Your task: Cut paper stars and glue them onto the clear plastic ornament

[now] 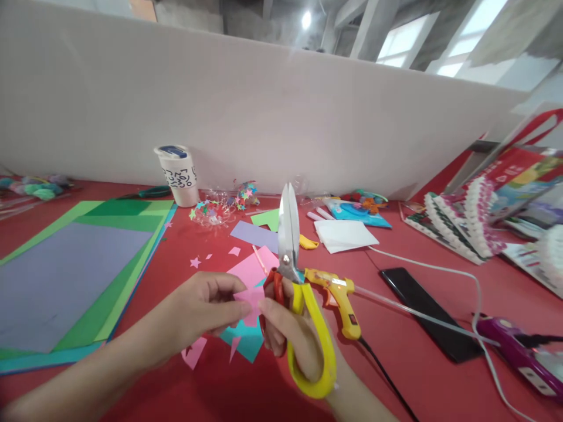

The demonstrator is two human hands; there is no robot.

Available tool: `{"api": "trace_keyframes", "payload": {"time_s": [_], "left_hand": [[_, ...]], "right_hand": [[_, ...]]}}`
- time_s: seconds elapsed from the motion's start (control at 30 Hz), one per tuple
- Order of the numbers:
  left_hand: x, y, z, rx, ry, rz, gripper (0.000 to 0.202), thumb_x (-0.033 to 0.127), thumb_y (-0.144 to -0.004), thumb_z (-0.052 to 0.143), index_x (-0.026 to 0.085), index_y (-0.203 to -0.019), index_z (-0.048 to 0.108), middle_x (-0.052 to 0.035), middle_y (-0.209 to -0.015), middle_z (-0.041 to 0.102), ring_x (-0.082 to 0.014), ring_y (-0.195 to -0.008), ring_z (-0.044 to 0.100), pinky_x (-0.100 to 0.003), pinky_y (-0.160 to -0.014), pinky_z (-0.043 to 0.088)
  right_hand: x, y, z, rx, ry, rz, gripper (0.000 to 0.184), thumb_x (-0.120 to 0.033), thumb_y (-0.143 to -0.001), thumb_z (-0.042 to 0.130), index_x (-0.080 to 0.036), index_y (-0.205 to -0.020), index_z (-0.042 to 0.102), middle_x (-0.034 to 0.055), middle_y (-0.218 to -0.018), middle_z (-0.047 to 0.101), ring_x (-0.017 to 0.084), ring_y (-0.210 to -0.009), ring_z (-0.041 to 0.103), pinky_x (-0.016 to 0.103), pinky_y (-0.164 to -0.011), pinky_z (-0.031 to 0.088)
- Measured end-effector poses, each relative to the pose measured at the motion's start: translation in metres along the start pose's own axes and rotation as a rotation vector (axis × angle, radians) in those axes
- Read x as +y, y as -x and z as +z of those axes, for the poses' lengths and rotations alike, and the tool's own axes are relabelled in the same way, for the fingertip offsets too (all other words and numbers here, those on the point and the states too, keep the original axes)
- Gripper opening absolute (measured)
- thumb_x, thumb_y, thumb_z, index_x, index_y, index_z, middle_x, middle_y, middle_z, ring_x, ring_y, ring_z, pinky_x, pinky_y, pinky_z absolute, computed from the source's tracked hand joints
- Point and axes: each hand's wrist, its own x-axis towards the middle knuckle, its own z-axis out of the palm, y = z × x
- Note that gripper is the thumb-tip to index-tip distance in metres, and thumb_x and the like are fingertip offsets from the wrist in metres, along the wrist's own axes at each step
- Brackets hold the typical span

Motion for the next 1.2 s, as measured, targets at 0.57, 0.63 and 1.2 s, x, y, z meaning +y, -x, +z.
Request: {"api": "trace_keyframes", "payload": {"time_s": [0.57, 0.63, 1.2], "left_hand": [[0.000, -0.003, 0.000, 0.085, 0.177, 0.041, 0.021, 0.029, -0.075, 0.063, 0.018, -0.059, 0.055, 0.0040, -0.052, 0.055, -0.0094, -0.051, 0.049, -0.023, -0.055, 0.041], [0.006, -0.003, -0.007, 0.154, 0.170, 0.088, 0.021, 0.028, -0.076, 0.063, 0.018, -0.058, 0.056, 0.0035, -0.051, 0.056, -0.0090, -0.050, 0.049, -0.022, -0.054, 0.041], [0.026, 0.008, -0.026, 0.438, 0.136, 0.264, 0.021, 0.021, -0.080, 0.057, 0.018, -0.060, 0.055, 0.0049, -0.052, 0.055, -0.0072, -0.051, 0.050, -0.019, -0.054, 0.042]], "right_hand": [[0.002, 0.003, 0.001, 0.158, 0.136, -0.079, 0.040, -0.045, -0.083, 0.062, -0.022, -0.057, 0.042, -0.0073, -0.041, 0.039, 0.010, -0.036, 0.041, 0.025, -0.042, 0.039], [0.002, 0.002, -0.005, 0.078, 0.165, -0.101, 0.041, -0.052, -0.084, 0.057, -0.022, -0.059, 0.046, -0.0060, -0.044, 0.041, 0.011, -0.040, 0.041, 0.025, -0.043, 0.038], [0.029, 0.001, -0.004, -0.136, 0.347, 0.126, 0.032, -0.053, -0.072, 0.063, -0.022, -0.070, 0.054, -0.0071, -0.049, 0.033, 0.010, -0.041, 0.029, 0.024, -0.041, 0.024]]}}
